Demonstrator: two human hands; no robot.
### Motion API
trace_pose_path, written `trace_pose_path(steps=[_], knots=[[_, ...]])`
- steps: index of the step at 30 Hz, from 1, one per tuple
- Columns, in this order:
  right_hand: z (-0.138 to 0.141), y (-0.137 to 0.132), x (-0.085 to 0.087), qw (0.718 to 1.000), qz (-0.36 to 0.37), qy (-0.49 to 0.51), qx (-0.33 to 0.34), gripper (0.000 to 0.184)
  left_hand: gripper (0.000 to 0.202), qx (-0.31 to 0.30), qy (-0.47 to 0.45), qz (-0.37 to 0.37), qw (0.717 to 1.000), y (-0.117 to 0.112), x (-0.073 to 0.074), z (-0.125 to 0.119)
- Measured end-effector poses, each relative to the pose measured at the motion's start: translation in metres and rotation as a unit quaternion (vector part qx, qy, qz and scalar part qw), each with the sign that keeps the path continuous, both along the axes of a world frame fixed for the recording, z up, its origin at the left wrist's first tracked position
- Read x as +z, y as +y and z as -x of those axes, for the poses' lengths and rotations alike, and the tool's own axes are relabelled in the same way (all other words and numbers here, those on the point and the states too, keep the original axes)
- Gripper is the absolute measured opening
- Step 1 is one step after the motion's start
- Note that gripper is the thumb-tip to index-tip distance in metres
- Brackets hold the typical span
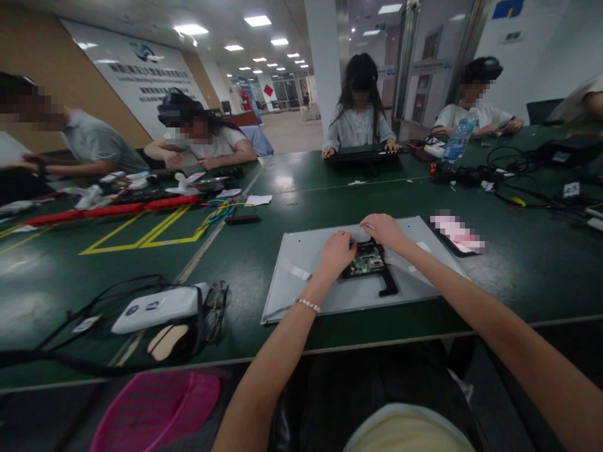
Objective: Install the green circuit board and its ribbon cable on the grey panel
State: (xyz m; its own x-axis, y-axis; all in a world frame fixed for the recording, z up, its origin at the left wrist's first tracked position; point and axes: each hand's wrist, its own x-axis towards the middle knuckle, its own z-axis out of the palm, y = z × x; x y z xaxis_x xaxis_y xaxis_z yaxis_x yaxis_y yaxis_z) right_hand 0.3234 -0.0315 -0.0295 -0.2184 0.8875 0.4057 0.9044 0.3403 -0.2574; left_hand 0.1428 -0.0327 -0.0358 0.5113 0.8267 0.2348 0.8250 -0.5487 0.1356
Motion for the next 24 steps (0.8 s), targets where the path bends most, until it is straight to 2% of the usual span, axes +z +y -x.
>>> trace_pose_path(steps=[2,6,10,13,17,21,24], knots=[[0.005,0.003,0.001,1.0,-0.006,-0.018,-0.005,0.023,0.02,0.0,-0.002,-0.003,1.0,-0.001,0.0,0.0],[0.014,0.008,-0.006,0.997,0.037,-0.066,-0.003,0.022,0.021,0.005,-0.001,-0.004,1.0,-0.001,0.0,0.0],[0.012,0.007,-0.011,0.998,0.055,-0.042,-0.002,0.024,0.021,0.004,0.007,-0.007,1.0,0.0,0.0,0.0],[-0.003,0.003,-0.006,0.998,0.058,-0.009,0.018,0.026,0.021,0.004,0.012,-0.011,1.0,0.0,0.0,0.0],[-0.037,-0.008,-0.001,0.996,0.081,0.035,0.02,0.026,0.023,0.003,0.007,-0.008,1.0,0.0,0.0,0.0],[-0.066,-0.025,-0.006,0.982,0.164,0.091,-0.005,0.023,0.023,0.017,-0.003,-0.002,1.0,0.0,0.0,-0.001],[-0.074,-0.035,-0.011,0.966,0.225,0.124,0.024,0.023,0.021,0.025,-0.007,0.001,1.0,0.0,0.0,-0.001]])
